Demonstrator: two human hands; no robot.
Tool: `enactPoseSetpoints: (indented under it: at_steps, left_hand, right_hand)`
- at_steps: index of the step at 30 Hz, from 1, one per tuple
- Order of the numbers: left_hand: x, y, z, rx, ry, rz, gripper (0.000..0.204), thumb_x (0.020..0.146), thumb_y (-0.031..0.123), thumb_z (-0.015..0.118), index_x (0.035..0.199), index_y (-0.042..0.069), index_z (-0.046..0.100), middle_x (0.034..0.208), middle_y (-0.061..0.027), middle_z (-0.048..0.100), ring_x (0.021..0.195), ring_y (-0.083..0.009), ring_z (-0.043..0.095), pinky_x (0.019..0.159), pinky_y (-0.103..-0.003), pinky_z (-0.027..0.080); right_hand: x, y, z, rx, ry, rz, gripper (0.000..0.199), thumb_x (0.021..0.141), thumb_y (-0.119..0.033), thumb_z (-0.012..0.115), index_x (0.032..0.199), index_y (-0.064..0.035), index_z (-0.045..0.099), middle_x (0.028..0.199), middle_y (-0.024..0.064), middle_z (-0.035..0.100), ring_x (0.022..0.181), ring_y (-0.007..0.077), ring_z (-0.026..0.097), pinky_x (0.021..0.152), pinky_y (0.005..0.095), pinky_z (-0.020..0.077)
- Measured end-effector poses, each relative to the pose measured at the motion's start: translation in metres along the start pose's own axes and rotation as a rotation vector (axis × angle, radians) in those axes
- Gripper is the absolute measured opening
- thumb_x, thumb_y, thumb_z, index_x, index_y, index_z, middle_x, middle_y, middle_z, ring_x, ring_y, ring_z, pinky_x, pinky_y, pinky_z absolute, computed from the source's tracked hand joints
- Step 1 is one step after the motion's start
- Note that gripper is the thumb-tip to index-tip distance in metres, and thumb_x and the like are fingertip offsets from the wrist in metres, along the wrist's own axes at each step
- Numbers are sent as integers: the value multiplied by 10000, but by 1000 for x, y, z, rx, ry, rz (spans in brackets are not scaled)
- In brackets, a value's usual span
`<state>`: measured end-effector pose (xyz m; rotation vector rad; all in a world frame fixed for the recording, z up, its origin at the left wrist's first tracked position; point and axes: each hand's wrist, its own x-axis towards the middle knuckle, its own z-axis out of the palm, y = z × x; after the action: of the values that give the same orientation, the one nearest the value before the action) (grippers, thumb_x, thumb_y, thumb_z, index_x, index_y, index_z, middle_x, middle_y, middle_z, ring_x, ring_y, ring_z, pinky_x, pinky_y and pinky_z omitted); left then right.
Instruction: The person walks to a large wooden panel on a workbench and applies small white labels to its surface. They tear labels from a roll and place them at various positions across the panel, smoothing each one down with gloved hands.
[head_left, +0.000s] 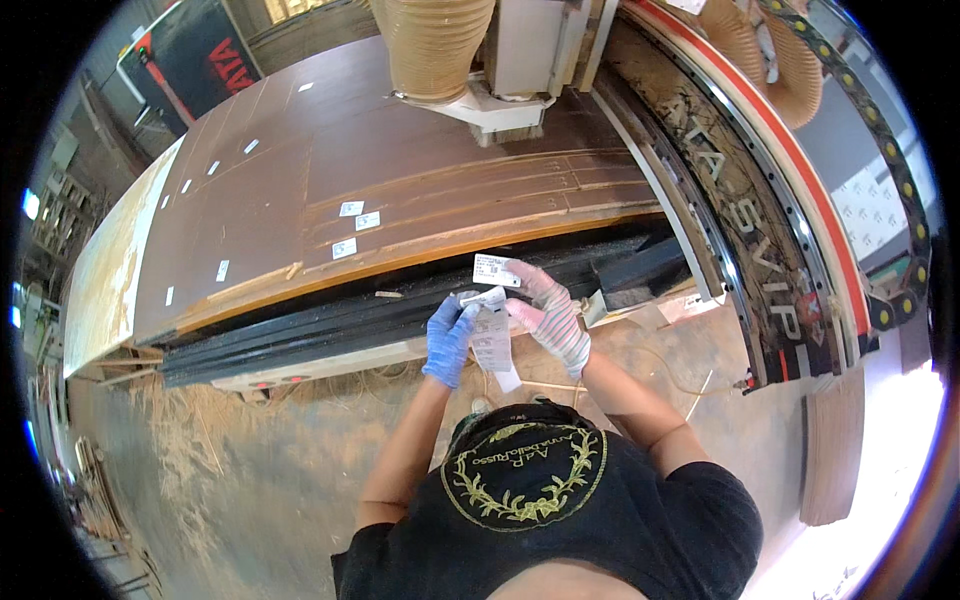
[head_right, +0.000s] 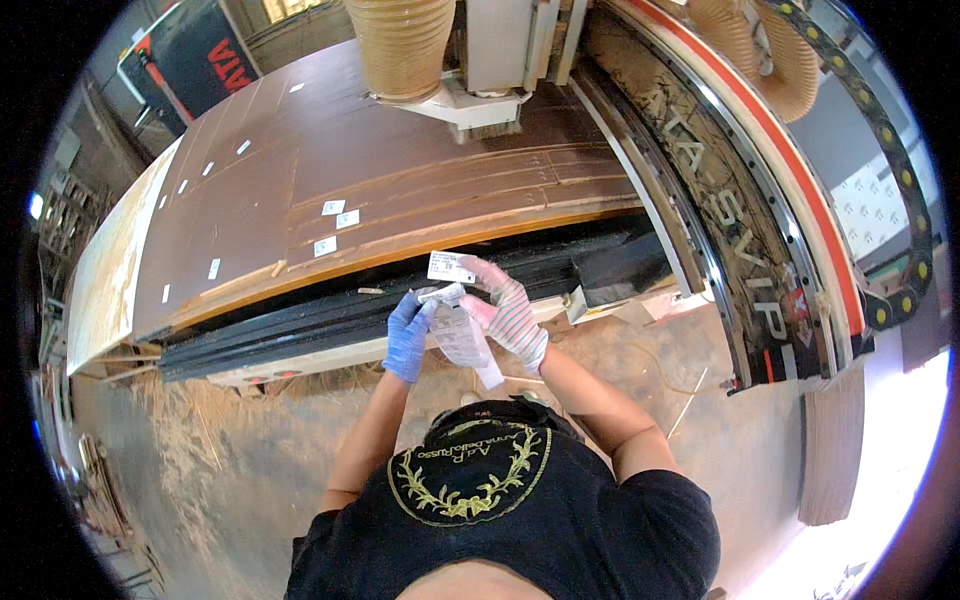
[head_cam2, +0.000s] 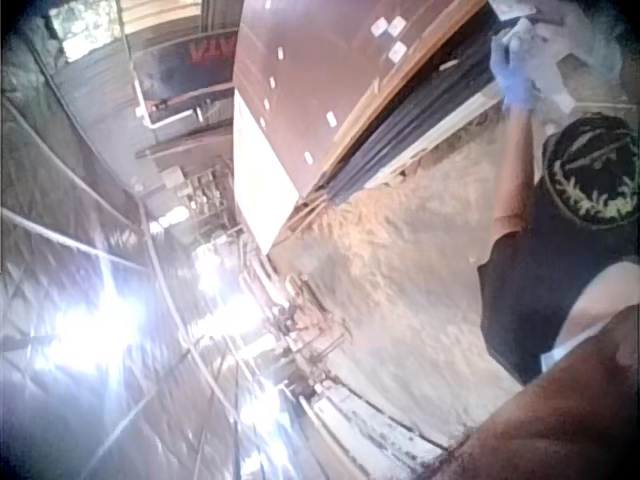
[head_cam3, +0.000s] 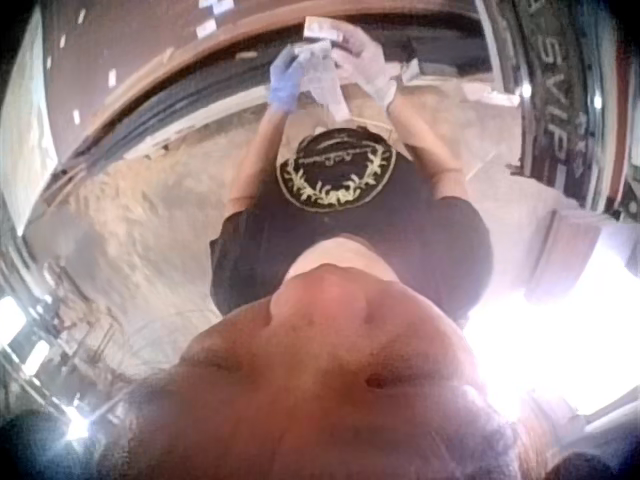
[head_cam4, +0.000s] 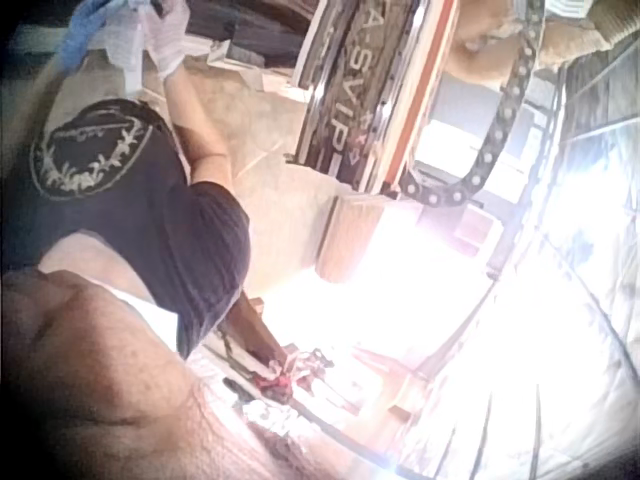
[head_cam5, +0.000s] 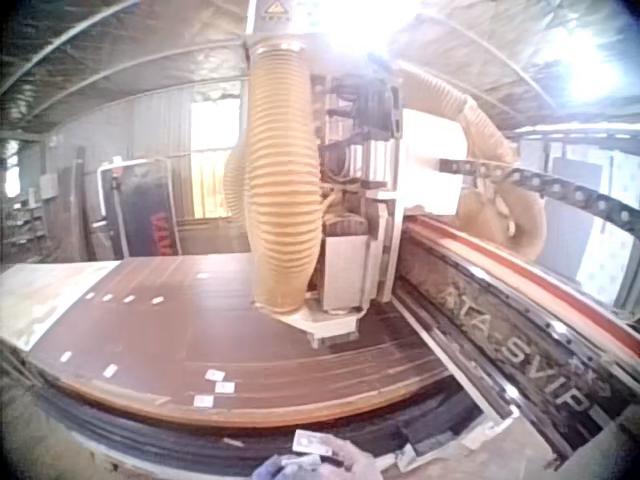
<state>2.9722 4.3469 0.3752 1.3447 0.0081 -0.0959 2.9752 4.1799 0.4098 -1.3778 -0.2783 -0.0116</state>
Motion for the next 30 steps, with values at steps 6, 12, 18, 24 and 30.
enactPoseSetpoints:
  at_steps: [6, 12, 18, 24, 30]
  left_hand:
    - [7, 13, 13, -19, 91, 35, 147, 818, 20, 533, 952, 33, 592, 856, -6, 587, 749, -67, 507, 692, -206, 433]
    - [9, 18, 16, 280, 160, 166, 169, 814, 16, 530, 976, 16, 577, 843, -10, 585, 741, -78, 502, 708, -220, 434]
    - [9, 12, -10, 425, 262, 182, 151, 814, 83, 553, 940, 0, 564, 771, -65, 588, 674, -94, 502, 642, -250, 441]
    - [27, 11, -105, 605, 410, 148, 139, 786, 149, 596, 811, 14, 572, 654, -87, 574, 571, -121, 497, 554, -278, 432]
    - [45, 9, -233, 608, 399, 50, 217, 761, 213, 629, 781, 9, 558, 619, -89, 567, 544, -125, 489, 536, -291, 426]
  right_hand:
    - [20, -3, -9, 16, -110, -46, 524, 745, -23, 590, 1236, -25, 407, 1205, 92, 468, 1096, 193, 468, 944, 322, 364]
    - [45, -10, -17, -294, -261, -134, 523, 722, -33, 604, 1217, -39, 436, 1160, 95, 503, 1037, 191, 521, 899, 312, 413]
    - [67, -3, 5, -210, -372, -42, 455, 747, -67, 599, 1181, -27, 467, 1112, 83, 530, 977, 157, 539, 845, 287, 428]
    - [111, 41, 85, 50, -400, 72, 431, 735, 13, 533, 1162, -20, 488, 1022, 56, 568, 892, 120, 558, 784, 259, 454]
    - [241, 109, 187, 143, -179, 93, 430, 692, 123, 496, 1100, -10, 525, 962, 55, 591, 820, 107, 551, 753, 242, 460]
